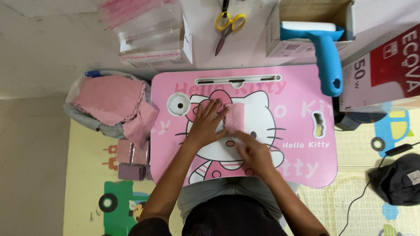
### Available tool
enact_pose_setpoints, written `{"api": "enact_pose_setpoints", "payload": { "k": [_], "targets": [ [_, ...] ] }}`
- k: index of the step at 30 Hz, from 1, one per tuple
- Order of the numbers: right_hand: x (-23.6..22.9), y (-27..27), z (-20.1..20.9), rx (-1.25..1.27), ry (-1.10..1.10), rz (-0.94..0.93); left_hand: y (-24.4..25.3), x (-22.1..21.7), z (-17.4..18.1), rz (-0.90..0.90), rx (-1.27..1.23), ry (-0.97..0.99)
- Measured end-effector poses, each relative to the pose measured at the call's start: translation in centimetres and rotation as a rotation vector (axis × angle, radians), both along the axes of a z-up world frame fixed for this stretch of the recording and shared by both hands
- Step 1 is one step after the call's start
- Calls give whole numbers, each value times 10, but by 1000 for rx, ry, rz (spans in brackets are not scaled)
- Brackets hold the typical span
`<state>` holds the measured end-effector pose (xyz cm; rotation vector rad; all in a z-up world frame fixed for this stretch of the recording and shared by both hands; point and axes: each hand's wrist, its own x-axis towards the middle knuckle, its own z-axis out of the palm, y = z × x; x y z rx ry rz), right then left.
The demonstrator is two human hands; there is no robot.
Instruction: The person uses a lint roller to clean pink and grey cloths, folds them by hand, and packs them into small plastic bags.
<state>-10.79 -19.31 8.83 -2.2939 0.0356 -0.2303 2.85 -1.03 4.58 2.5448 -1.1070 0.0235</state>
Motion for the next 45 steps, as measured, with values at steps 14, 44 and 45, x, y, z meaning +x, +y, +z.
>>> {"api": "enact_pose_setpoints", "payload": {
  "k": [14, 44, 45],
  "targets": [
    [101, -118, 142, 985, -266, -155, 2, -1, -30, -2, -86, -86],
    [-89, -25, -65, 1078, 139, -222, 4, 0, -20, 4, -158, -48],
    [-102, -19, -72, 1041, 154, -228, 4, 1, -27, -3, -119, -18]
  ]
}}
